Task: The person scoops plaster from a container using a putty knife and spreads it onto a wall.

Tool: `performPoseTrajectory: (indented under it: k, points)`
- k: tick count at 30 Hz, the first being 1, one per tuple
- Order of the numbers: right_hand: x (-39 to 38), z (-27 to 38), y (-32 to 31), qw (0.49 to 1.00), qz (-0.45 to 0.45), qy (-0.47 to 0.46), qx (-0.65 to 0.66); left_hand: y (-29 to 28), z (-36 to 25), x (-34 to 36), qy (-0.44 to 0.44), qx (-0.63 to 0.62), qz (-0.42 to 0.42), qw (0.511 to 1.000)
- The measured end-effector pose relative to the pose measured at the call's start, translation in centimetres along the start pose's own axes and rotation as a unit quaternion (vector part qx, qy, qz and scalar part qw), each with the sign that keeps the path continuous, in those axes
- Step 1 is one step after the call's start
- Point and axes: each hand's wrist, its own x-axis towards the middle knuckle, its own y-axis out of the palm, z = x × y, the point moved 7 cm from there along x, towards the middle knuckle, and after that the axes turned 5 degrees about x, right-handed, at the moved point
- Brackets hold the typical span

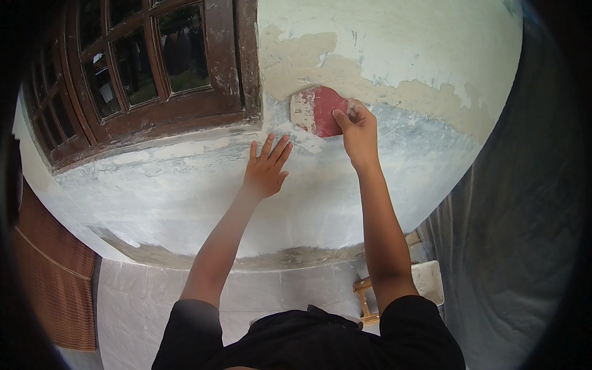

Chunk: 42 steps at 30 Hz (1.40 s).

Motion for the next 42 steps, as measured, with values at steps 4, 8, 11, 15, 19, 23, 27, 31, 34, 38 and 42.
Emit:
performPoseTrajectory:
  k: [4, 8, 11, 15, 19, 23, 27, 31, 34, 38, 42]
  points:
    - [1.3, 0.2, 0.1, 0.998, 0.001, -0.042, -0.039, -0.1, -0.2, 0.1, 0.002, -0.011, 0.002, 1.000]
    - [3.9, 3.7, 0.6, 0.974, 0.051, -0.124, -0.183, 0.2, -0.4, 0.2, 0.004, -0.019, 0.007, 1.000]
    - [5.2, 6.4, 0.1, 0.957, 0.033, -0.154, -0.243, 0.1, 0.0, 0.0, -0.001, -0.014, 0.010, 1.000]
    - [5.1, 9.5, -1.0, 0.962, 0.000, -0.189, -0.199, 0.1, 0.0, 0.0, 0.002, -0.010, 0.004, 1.000]
    - [5.5, 9.5, 3.9, 0.898, 0.160, -0.224, -0.343, 0.1, 0.2, 0.0, 0.001, -0.003, 0.004, 1.000]
    - [7.0, 11.6, 6.7, 0.814, 0.211, -0.350, -0.412, 0.3, -0.2, 0.1, 0.002, 0.007, 0.010, 1.000]
    - [7.6, 14.0, 6.9, 0.808, 0.207, -0.358, -0.420, 0.3, -0.2, 0.0, -0.001, 0.004, 0.007, 1.000]
    - [6.9, 12.0, 8.2, 0.772, 0.281, -0.363, -0.440, 0.2, -0.1, -0.1, -0.002, 0.011, 0.001, 1.000]
    - [7.1, 12.3, 8.3, 0.743, 0.269, -0.390, -0.472, 0.2, -0.1, 0.0, 0.000, 0.009, -0.005, 1.000]
    - [6.9, 14.0, 7.7, 0.783, 0.233, -0.374, -0.438, -0.1, -0.1, 0.1, -0.012, -0.007, 0.040, 0.999]
    - [6.7, 12.6, 9.1, 0.750, 0.283, -0.388, -0.455, 0.0, -0.1, 0.1, -0.003, 0.006, 0.015, 1.000]
